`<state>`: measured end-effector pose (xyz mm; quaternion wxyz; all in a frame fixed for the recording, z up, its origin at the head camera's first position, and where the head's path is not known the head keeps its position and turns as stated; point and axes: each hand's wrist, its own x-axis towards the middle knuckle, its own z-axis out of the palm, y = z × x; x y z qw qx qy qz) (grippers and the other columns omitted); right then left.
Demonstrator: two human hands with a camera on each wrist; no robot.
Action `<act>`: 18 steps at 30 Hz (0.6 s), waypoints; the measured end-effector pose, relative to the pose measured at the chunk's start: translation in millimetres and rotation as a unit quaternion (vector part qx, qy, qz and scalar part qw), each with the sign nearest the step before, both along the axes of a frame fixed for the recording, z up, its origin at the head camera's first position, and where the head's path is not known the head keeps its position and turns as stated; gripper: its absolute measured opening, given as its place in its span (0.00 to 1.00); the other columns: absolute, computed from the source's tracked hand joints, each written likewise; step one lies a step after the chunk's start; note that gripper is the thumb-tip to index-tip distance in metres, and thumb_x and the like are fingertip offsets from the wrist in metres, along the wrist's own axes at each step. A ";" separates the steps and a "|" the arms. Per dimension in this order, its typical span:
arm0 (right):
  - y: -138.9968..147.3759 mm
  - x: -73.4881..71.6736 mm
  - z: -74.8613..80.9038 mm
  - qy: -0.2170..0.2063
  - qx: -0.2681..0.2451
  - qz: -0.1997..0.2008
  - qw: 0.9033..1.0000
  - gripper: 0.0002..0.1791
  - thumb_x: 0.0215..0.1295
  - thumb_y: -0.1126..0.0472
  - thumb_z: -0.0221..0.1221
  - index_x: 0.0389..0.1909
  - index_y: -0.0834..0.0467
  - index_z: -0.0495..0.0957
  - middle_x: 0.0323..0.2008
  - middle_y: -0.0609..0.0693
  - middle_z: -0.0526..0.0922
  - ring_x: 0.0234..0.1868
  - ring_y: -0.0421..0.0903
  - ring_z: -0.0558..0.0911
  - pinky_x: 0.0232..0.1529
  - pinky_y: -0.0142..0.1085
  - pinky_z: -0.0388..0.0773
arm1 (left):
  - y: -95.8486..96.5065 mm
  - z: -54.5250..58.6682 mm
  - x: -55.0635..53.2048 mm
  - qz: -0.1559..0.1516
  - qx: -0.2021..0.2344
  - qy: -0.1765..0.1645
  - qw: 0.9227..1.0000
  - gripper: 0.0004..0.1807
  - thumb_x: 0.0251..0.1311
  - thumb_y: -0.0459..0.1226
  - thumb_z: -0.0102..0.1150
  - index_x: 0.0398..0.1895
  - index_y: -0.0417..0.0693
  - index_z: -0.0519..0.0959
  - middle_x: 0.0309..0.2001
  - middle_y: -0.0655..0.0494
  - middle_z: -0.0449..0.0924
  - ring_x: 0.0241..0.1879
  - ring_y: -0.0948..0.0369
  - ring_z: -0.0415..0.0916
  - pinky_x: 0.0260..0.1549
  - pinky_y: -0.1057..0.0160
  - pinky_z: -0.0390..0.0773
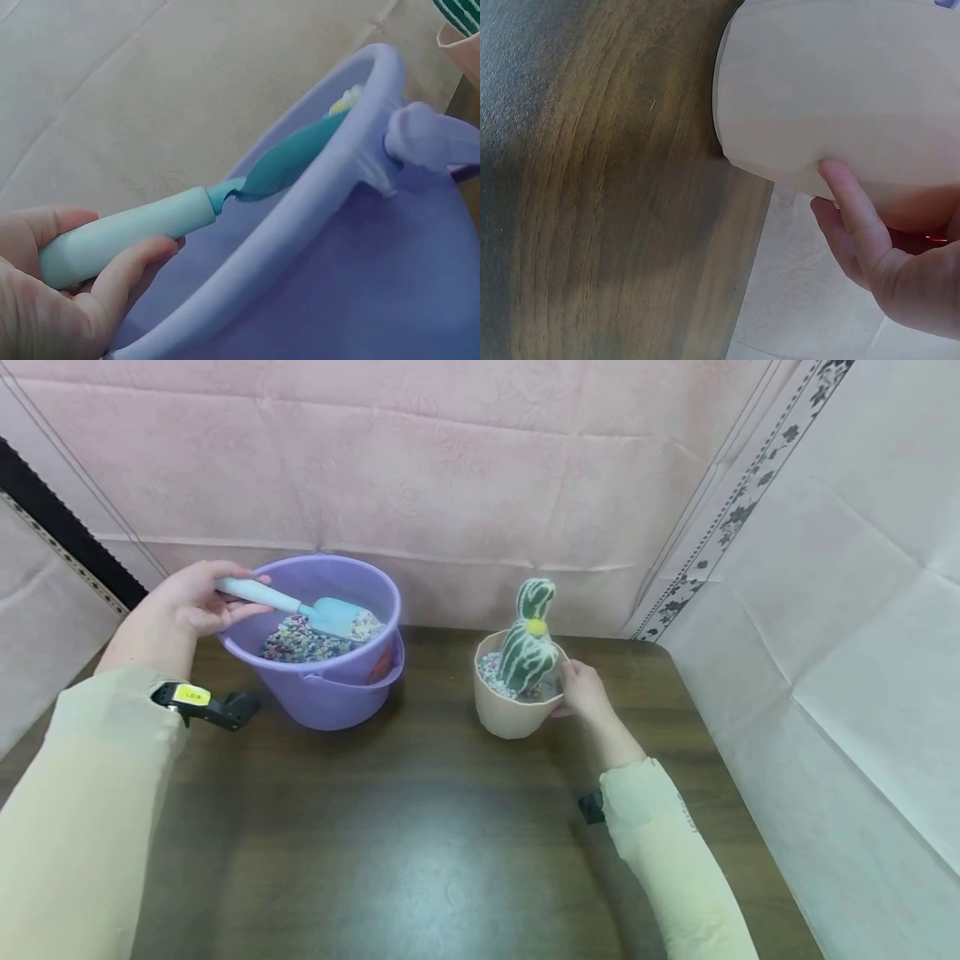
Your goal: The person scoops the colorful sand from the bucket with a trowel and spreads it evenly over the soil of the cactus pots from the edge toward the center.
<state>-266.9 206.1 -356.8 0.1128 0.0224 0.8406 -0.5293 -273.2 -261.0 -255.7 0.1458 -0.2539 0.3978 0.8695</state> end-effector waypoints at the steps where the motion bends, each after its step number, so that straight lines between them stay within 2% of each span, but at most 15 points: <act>1: 0.3 0.1 0.0 0.000 -0.001 0.000 1.000 0.29 0.76 0.53 0.27 0.67 0.69 0.56 0.56 0.68 0.64 0.39 0.46 0.76 0.39 0.46 0.87 | -1.4 -0.2 -0.4 0.005 0.003 -0.001 1.000 0.14 0.63 0.31 0.53 0.49 0.54 0.68 0.27 0.45 0.82 0.70 0.61 0.55 0.61 0.59 0.69; 5: 1.4 0.3 -0.7 0.000 -0.001 0.000 1.000 0.29 0.75 0.53 0.27 0.67 0.69 0.55 0.56 0.68 0.64 0.40 0.47 0.76 0.40 0.47 0.87 | -8.1 -0.7 -1.2 0.024 0.015 -0.006 1.000 0.14 0.62 0.30 0.53 0.48 0.54 0.69 0.26 0.43 0.81 0.69 0.63 0.56 0.62 0.59 0.68; 13: 2.8 -1.2 -2.6 -0.002 0.008 0.001 1.000 0.29 0.76 0.53 0.28 0.66 0.69 0.56 0.55 0.67 0.64 0.42 0.50 0.76 0.40 0.46 0.86 | -18.6 -3.3 -0.3 0.018 0.025 -0.005 1.000 0.11 0.63 0.32 0.53 0.46 0.51 0.69 0.30 0.44 0.82 0.68 0.64 0.58 0.61 0.60 0.69; 15: 2.7 -1.7 -1.9 -0.006 0.012 0.002 1.000 0.29 0.76 0.53 0.27 0.66 0.69 0.57 0.53 0.66 0.65 0.40 0.48 0.76 0.40 0.46 0.87 | -19.6 -3.5 0.4 0.020 0.028 -0.004 0.999 0.11 0.63 0.32 0.53 0.46 0.51 0.69 0.31 0.45 0.82 0.66 0.63 0.62 0.60 0.59 0.71; 18: 1.3 -2.0 1.2 -0.012 0.020 0.000 1.000 0.28 0.75 0.52 0.28 0.63 0.69 0.58 0.47 0.64 0.67 0.32 0.43 0.78 0.36 0.45 0.87 | -20.4 -2.9 1.5 0.030 0.043 -0.006 0.999 0.13 0.62 0.31 0.54 0.48 0.53 0.69 0.33 0.46 0.82 0.64 0.62 0.66 0.60 0.59 0.72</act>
